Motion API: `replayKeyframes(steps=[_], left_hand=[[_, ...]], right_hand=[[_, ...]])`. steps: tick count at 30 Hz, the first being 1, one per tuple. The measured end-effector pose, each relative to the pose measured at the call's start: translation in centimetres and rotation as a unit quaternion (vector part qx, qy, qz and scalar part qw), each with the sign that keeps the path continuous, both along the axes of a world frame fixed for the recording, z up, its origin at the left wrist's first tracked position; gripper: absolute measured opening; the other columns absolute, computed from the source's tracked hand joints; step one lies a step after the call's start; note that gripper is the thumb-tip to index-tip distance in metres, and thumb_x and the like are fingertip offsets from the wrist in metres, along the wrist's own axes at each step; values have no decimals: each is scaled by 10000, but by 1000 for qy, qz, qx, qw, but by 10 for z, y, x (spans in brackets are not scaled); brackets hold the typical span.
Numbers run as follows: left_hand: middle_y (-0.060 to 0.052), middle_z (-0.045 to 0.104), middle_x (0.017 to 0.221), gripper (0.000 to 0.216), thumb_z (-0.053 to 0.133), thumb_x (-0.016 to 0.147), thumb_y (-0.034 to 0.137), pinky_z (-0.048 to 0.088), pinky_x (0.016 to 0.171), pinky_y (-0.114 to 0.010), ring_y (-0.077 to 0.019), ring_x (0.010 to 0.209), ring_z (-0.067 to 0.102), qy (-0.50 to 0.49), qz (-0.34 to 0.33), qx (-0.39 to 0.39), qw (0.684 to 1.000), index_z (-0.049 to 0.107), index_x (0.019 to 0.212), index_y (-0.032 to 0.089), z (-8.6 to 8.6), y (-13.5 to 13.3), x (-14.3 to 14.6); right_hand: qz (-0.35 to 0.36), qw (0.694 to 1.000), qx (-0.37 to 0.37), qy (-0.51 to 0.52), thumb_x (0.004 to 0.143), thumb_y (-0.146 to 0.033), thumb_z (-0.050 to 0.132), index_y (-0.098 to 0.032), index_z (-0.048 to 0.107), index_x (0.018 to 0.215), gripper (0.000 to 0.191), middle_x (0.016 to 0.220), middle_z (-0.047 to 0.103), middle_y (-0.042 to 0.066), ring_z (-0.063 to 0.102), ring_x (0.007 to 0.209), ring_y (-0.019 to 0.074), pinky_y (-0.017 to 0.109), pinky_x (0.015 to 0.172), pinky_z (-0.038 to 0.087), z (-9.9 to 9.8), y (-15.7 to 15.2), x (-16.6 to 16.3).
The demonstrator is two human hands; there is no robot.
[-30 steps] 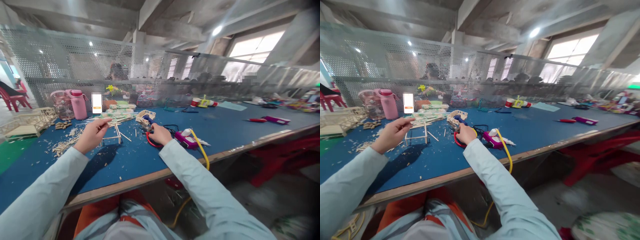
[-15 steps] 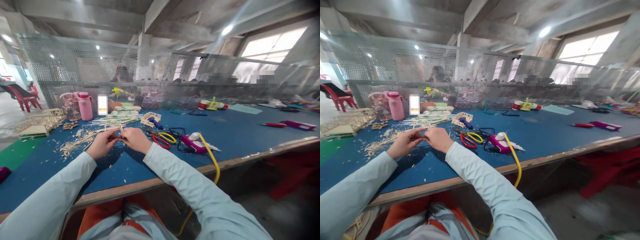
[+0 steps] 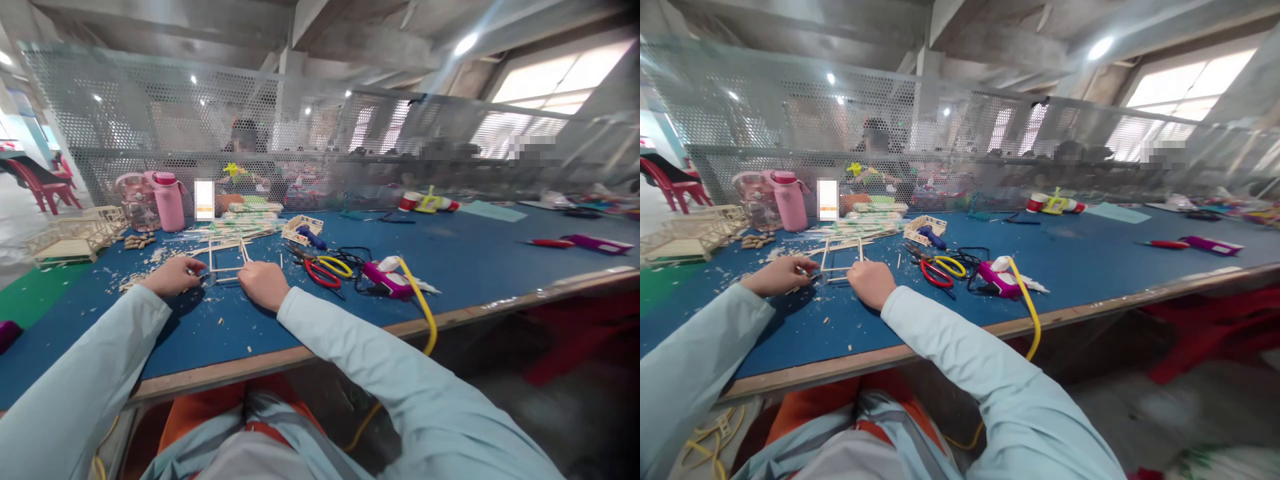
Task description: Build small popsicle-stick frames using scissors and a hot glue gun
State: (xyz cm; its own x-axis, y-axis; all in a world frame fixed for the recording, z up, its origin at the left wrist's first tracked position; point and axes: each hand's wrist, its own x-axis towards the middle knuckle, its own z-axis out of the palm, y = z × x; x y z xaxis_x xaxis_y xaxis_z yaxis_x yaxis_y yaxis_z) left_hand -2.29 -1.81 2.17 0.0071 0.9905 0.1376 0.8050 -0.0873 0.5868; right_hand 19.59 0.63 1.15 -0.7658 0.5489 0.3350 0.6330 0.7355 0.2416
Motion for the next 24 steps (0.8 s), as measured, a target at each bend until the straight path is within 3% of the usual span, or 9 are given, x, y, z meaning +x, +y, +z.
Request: replayKeyframes(steps=[6,11,15,17,19,21,24], left_hand=[[13,560,487,180,626,533,365,339,478,-232,-136,480,483,-15,-49,-11,999,639,578,192,-5,-1,17],[6,560,472,302,650,514,427,329,469,-241,-119,440,446,-114,-22,-36,993,677,664,166,-11,0,22],[-7,574,473,328,604,562,464,335,474,-242,-125,446,459,-78,-10,-32,996,685,640,155,-9,-1,24],[-11,583,478,337,588,577,460,334,474,-242,-130,451,470,-54,0,-31,998,690,647,147,-7,-1,25],[-17,596,490,340,579,586,454,340,484,-243,-139,469,491,-45,4,-25,999,695,651,141,-8,-1,26],[-23,605,496,330,577,589,446,347,497,-246,-148,489,509,-39,4,-19,999,697,638,143,-9,0,26],[-23,606,488,305,581,591,429,346,500,-247,-149,484,506,-34,4,-11,999,699,620,150,-10,1,25]], right_hand=[[-12,999,-24,-21,875,-172,381,-133,640,879,262,854,660,102,609,804,193,262,581,360,0,4,-7],[6,1000,-27,-11,880,-181,363,-126,640,878,283,861,664,113,614,801,194,258,595,379,-3,4,-12],[25,999,-36,25,868,-190,375,-130,641,841,274,832,660,109,604,769,181,250,591,368,-6,7,-11],[40,993,-52,95,837,-234,430,-142,637,828,226,817,658,85,590,744,171,245,589,361,-5,11,-6],[24,972,-81,220,771,-237,493,-147,624,849,177,764,643,46,560,680,145,232,583,359,-3,18,3],[-25,929,-130,344,699,-172,505,-135,613,859,197,682,601,8,507,598,112,214,568,358,-1,29,15],[-57,890,-257,373,626,-106,503,-123,632,788,209,608,548,-21,462,557,89,199,562,360,-3,46,27]])
